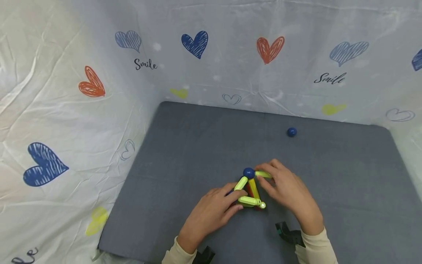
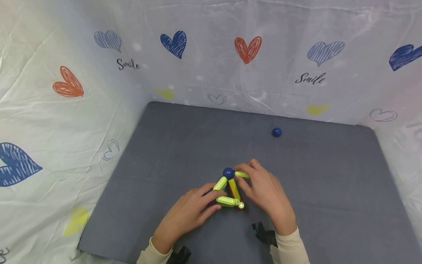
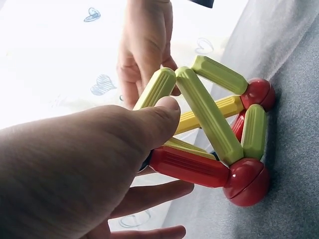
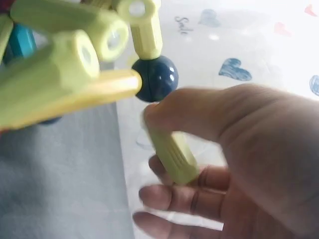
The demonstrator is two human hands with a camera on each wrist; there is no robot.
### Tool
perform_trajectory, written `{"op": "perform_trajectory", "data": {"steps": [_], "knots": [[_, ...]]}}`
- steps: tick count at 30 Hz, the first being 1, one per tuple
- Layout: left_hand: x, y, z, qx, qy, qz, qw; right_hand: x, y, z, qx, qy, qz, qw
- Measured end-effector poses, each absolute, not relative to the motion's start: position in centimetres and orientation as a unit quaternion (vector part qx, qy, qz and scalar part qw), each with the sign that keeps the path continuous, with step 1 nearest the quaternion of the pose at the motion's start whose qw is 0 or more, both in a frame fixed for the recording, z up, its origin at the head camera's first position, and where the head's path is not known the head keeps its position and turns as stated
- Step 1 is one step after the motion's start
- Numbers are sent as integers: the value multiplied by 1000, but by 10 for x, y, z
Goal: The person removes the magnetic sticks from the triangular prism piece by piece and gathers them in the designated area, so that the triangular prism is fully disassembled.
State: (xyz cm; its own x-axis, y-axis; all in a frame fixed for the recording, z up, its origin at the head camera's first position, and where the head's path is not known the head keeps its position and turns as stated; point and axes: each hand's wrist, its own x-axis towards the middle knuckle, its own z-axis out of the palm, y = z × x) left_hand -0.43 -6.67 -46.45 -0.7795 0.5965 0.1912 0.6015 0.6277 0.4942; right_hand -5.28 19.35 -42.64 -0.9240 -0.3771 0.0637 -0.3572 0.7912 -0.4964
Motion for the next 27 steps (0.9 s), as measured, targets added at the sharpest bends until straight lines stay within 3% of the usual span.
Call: {"op": "perform_trajectory", "data": {"steps": [8,19,27], "knots": [[-3,-67,-465,-331,-906,-264,14,-80,214,-425,-161,964,-212,23],[-1,-68,-463,-321,-913,-252,7,-155,245,-459,-170,973,-152,26],[-1,-68,-462,-313,-919,-239,6,-204,249,-474,-186,976,-109,-31]]}}
